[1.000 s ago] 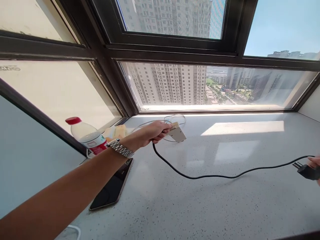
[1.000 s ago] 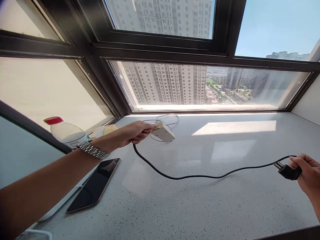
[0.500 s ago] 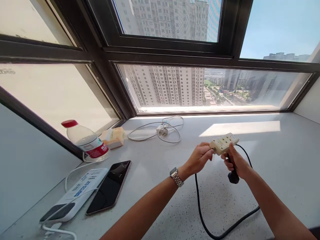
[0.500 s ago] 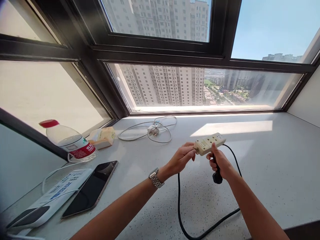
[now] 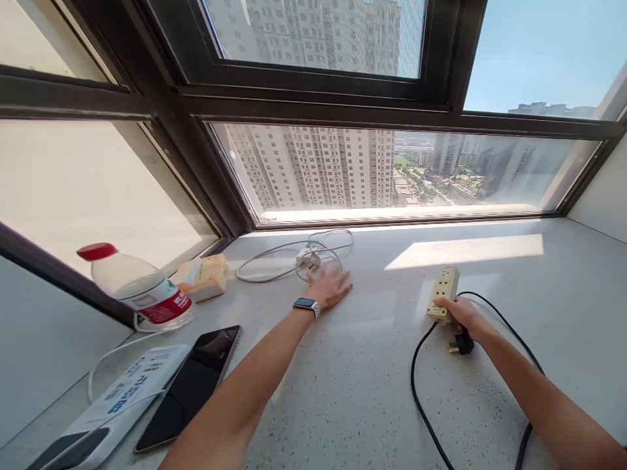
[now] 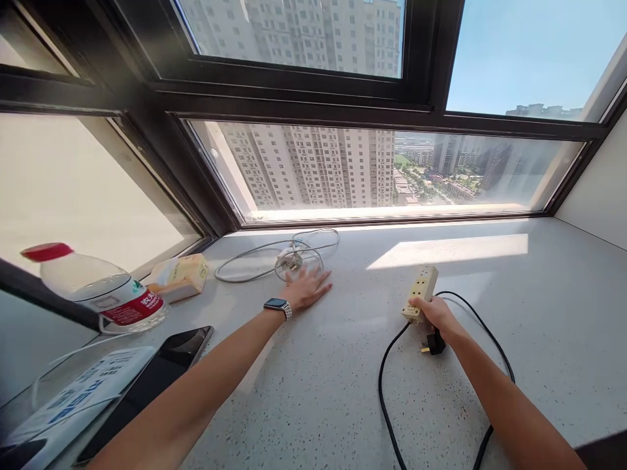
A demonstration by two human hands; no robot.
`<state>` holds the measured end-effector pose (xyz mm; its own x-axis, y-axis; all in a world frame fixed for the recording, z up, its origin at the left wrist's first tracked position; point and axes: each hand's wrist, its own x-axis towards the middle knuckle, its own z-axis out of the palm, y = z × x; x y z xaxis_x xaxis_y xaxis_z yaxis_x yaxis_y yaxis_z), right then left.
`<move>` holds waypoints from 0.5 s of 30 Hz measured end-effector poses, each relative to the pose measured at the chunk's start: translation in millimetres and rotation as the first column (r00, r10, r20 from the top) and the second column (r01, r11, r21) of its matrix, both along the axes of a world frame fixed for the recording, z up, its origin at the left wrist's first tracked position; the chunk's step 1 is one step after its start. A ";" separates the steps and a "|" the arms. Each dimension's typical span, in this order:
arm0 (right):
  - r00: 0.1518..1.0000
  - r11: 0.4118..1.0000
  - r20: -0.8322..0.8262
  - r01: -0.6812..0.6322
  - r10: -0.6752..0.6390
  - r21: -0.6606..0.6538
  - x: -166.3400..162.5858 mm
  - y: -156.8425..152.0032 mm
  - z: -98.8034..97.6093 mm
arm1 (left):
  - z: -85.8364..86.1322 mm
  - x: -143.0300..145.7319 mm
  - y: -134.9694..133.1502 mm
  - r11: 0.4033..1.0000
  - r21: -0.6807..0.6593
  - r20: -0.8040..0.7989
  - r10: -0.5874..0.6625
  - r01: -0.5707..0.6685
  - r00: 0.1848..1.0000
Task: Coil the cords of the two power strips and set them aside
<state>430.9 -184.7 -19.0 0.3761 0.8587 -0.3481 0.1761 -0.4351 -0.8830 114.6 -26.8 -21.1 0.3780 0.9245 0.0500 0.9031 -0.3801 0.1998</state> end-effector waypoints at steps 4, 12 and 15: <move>0.974 0.997 0.223 -0.020 0.036 -0.071 35.4 11.4 -1.5 | 2.2 -35.4 24.4 0.996 0.015 0.003 0.087 -0.087 0.996; 0.902 0.981 0.430 0.118 -0.040 -0.155 85.1 7.3 45.1 | 8.3 -58.8 13.5 0.975 0.133 0.030 0.178 -0.180 0.984; 0.997 0.998 0.039 0.060 -0.059 -0.006 67.2 -4.6 85.7 | 13.8 -23.8 -23.6 0.960 0.281 0.064 -0.026 0.008 0.998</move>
